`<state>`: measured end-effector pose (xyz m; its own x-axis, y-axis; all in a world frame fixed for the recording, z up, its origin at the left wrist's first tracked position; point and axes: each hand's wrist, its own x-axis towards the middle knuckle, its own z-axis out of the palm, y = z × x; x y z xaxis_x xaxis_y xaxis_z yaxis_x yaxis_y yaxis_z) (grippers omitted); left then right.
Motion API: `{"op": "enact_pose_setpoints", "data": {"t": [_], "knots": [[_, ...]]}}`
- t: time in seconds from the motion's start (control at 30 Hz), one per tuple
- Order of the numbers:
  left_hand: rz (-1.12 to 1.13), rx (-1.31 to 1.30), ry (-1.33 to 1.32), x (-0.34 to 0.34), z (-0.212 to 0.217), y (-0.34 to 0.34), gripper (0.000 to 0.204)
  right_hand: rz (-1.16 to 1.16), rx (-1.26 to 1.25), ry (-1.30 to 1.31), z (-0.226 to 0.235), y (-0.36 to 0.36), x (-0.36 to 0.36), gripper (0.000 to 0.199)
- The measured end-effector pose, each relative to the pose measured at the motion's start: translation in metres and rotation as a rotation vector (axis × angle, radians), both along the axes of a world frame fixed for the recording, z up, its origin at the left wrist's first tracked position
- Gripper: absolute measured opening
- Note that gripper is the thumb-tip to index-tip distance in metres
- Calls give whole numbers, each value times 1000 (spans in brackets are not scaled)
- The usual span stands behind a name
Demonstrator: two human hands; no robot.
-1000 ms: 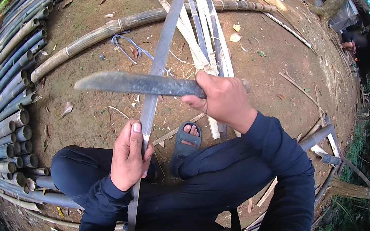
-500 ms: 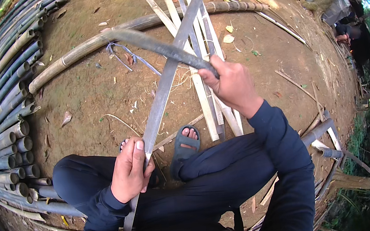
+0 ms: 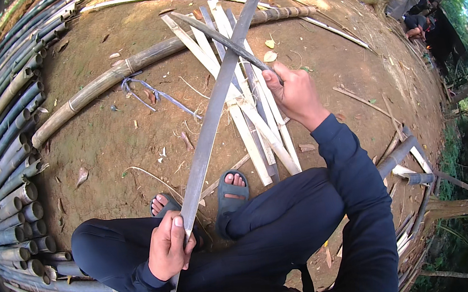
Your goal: The person shaves and thins strips of bamboo using a machete while sitting on the ground outdoors. The person holds the bamboo strips by hand and repeatedly slides the blade along the surface to remove material.
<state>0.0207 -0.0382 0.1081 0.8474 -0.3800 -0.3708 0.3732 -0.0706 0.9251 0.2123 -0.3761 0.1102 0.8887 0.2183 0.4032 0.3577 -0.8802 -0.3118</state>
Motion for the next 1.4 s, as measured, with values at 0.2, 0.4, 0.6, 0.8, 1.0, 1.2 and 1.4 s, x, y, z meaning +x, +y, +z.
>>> {"op": "enact_pose_setpoints", "data": {"t": [0.2, 0.4, 0.6, 0.8, 1.0, 1.2, 1.4], "knots": [[-19, -6, -9, -23, -11, 9, 24, -102, 55, -52, -2, -23, 12, 50], [75, 26, 30, -19, -17, 14, 24, 113, -73, 58, -11, 28, -22, 53], [11, 64, -27, -39, -25, 31, 26, -27, 44, 73, -9, -2, 21, 53], [24, 39, 40, -56, -26, 33, 31, -123, 50, -13, -13, -28, 40, 59], [11, 103, 21, -63, -30, 32, 32, -338, 149, 144, -15, -34, 41, 69], [42, 125, -32, -57, -33, 23, 29, -409, 627, 446, -34, -36, 40, 69], [54, 138, -26, -60, -37, 24, 28, -187, 1153, 727, -2, 9, 25, 60]]}}
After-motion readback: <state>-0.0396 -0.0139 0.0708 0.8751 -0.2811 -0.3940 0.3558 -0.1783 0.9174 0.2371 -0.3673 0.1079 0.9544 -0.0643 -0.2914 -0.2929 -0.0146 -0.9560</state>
